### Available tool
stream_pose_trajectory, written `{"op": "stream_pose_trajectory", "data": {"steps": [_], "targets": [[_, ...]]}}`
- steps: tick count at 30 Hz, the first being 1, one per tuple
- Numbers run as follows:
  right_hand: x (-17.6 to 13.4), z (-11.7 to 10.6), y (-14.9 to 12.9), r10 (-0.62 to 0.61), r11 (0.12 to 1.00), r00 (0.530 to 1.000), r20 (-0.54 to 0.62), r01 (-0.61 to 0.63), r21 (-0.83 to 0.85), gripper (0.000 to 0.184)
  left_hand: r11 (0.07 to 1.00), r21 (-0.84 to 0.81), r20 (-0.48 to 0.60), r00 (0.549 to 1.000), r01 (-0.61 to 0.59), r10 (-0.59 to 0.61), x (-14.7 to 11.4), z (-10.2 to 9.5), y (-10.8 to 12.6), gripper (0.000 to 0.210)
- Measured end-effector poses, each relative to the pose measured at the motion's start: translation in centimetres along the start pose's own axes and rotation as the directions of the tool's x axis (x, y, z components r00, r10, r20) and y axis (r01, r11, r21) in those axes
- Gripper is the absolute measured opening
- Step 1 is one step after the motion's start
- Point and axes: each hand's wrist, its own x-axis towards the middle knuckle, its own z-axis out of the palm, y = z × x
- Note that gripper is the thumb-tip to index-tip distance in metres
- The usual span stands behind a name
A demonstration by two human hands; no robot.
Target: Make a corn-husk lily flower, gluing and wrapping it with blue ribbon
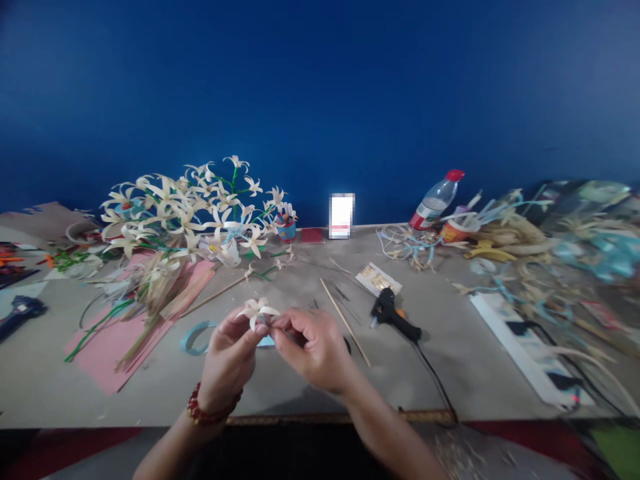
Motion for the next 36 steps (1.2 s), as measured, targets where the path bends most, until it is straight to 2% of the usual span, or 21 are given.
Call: {"op": "stream_pose_trajectory", "data": {"steps": [5,8,12,19,25,32,36], "targets": [[-0.2,0.0,-0.2,0.005,0.998,1.0,-0.002,-0.005,-0.064,0.015,0.995,0.092,-0.003,0.999,-0.043,0.044,-0.2,-0.2,0.3,0.013],[-0.1,-0.3,-0.2,0.104,0.992,0.992,0.074,-0.109,0.068,0.019,0.999,0.051,0.031,0.999,0.014,-0.015,-0.2,-0.2,0.5,0.013],[0.1,-0.8,0.3,0.225,0.936,0.951,0.212,-0.272,0.222,0.019,0.993,-0.029,0.089,0.99,0.113,-0.11,0.0,-0.1,1.0,0.016],[0.2,-1.0,1.3,0.224,0.876,0.936,0.271,-0.315,0.365,0.02,0.98,-0.072,0.175,0.97,0.187,-0.172,0.7,0.1,2.0,0.018],[0.0,-0.4,1.4,0.252,0.793,0.912,0.323,-0.386,0.471,0.026,0.97,-0.137,0.234,0.958,0.201,-0.165,0.8,0.1,2.1,0.019],[0.0,0.1,1.2,0.267,0.792,0.923,0.277,-0.374,0.483,0.028,0.964,-0.12,0.252,0.947,0.237,-0.201,0.9,-0.1,1.7,0.019],[-0.2,0.3,1.1,0.244,0.84,0.95,0.193,-0.307,0.447,0.026,0.979,-0.1,0.205,0.967,0.175,-0.152,0.8,-0.2,1.0,0.017]]}}
